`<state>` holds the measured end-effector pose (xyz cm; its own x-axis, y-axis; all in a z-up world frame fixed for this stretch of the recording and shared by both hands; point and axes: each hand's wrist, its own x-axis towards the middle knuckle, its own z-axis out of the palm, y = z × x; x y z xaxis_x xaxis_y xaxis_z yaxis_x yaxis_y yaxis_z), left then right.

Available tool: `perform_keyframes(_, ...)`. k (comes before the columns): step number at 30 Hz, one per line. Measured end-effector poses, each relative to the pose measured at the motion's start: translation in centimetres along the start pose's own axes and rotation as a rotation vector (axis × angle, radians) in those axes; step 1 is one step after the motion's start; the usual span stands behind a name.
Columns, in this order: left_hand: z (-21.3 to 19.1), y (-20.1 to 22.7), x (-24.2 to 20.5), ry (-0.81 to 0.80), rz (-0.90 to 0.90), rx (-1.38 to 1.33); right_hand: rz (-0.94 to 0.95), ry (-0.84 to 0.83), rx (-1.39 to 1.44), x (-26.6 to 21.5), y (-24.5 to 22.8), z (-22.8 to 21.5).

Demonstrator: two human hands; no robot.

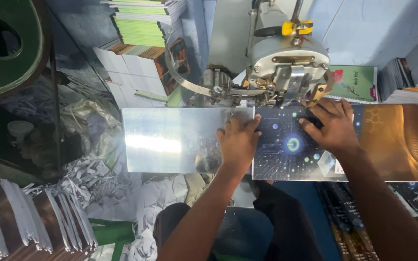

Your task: The person operates a binding machine to stitch the spine of a book cover. They repeatedly pick up a book, place it under the machine's arm, and press down to secure the binding before stacking the finished item.

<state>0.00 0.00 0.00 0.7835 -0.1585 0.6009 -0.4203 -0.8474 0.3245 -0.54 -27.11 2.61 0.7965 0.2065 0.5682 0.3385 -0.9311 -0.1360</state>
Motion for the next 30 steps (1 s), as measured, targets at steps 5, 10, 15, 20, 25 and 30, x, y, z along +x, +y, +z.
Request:
perform_keyframes(5, -0.3, 0.3, 0.0, -0.044, -0.011, 0.007, -0.013, 0.011, 0.019, -0.1, 0.1, -0.1)
perform_keyframes(10, -0.1, 0.3, -0.2, 0.004, -0.002, -0.011, -0.015, 0.018, -0.038, -0.2, 0.2, 0.4)
perform_keyframes(15, 0.2, 0.4, -0.2, -0.011, -0.001, 0.021, -0.019, 0.018, -0.010, -0.2, 1.0, 0.7)
perform_keyframes(20, 0.1, 0.2, -0.5, -0.010, 0.018, -0.001, 0.002, -0.168, 0.027, 1.1, 4.6, 0.3)
perform_keyframes(25, 0.5, 0.0, -0.8, 0.049, 0.067, 0.032, 0.265, -0.706, 0.021, 4.1, 10.8, -0.9)
perform_keyframes(30, 0.8, -0.5, -1.0, 0.078, 0.100, -0.002, 0.550, -1.083, -0.077, 4.3, 15.7, -2.5)
